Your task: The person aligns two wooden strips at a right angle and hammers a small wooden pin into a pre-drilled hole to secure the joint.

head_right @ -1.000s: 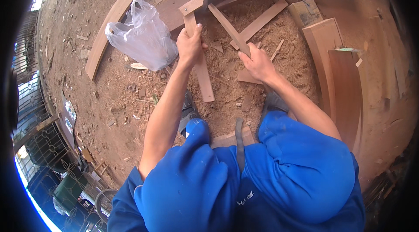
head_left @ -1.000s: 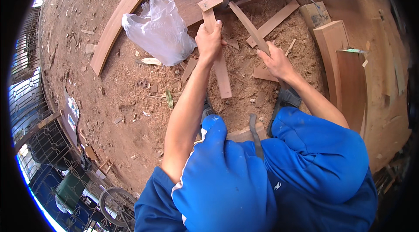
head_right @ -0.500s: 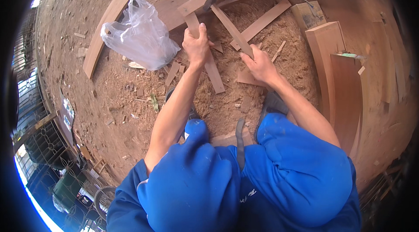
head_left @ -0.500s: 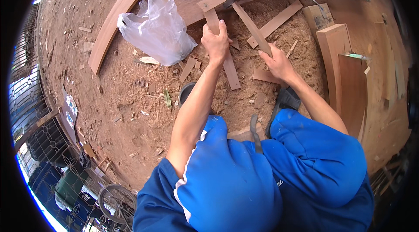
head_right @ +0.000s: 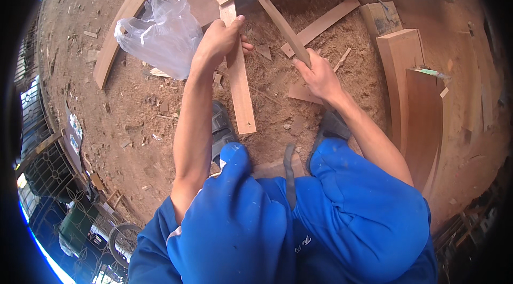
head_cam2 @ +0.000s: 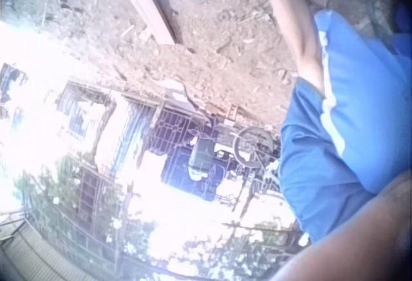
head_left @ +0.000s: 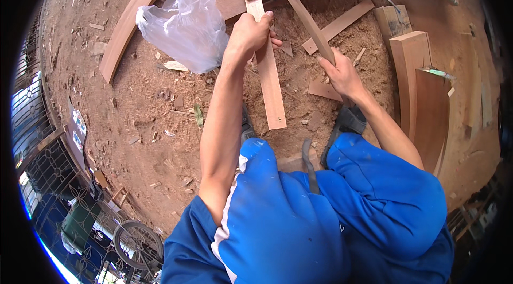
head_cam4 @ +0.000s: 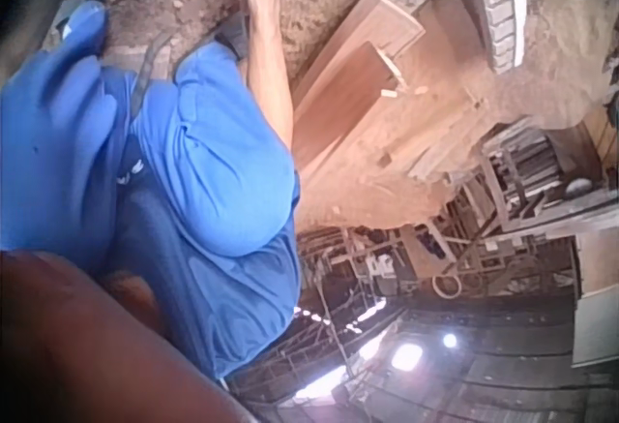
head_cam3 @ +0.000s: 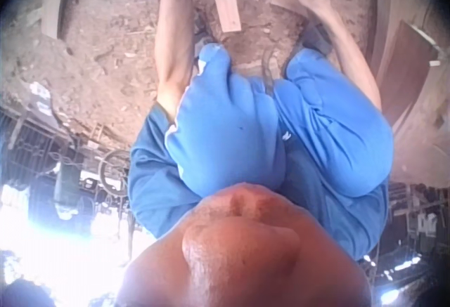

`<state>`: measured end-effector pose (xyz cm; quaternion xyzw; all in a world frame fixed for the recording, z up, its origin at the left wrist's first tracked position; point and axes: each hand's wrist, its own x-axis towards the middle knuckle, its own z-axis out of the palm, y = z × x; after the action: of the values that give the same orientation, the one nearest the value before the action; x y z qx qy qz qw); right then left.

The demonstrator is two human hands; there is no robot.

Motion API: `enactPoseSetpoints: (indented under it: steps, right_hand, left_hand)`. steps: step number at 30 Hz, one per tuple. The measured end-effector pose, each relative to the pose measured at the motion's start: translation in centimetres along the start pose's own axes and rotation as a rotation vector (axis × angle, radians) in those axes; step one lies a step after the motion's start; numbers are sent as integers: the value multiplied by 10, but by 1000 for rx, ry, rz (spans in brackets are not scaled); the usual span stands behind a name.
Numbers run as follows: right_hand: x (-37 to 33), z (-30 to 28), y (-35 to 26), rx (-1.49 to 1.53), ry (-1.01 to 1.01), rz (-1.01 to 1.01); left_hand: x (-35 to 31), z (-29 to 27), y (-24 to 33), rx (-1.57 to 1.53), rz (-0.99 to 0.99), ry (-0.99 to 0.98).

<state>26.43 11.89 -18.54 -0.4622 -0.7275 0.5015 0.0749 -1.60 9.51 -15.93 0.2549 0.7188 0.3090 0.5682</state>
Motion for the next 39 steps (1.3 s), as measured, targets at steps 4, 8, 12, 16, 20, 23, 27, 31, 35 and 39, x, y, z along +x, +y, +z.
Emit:
enactPoseSetpoints:
  steps: [4,8,12,16,20,23,27,31,35,39]
  right_hand:
    - [1,-3,-9,20,25,-52]
    - [8,-10,-15,68,11,-74]
    - [5,-14,-2,64,21,-46]
    - [6,6,21,82,-25,38]
    - [5,11,24,74,11,-63]
    - [-4,-6,12,96,46,-65]
    - [-5,-25,-23,133,-5,-62]
    - [-12,-38,-46,186,99,-162]
    - [-7,-46,-63,244,195,-223]
    - [-1,-52,-63,232,178,-189]
  left_hand:
    - [-9,-8,12,-1,26,6]
    - [1,-31,26,-212,47,-24]
    - [8,-21,19,-236,-25,-75]
    - [8,-2,-18,-229,-29,-45]
    - [4,15,-21,-236,13,60]
    - [6,33,-28,-209,86,104]
    - [4,27,-41,-180,140,184]
    - [12,45,-59,-116,256,251]
    - [25,61,-71,95,375,483]
    - [24,76,-70,283,388,634]
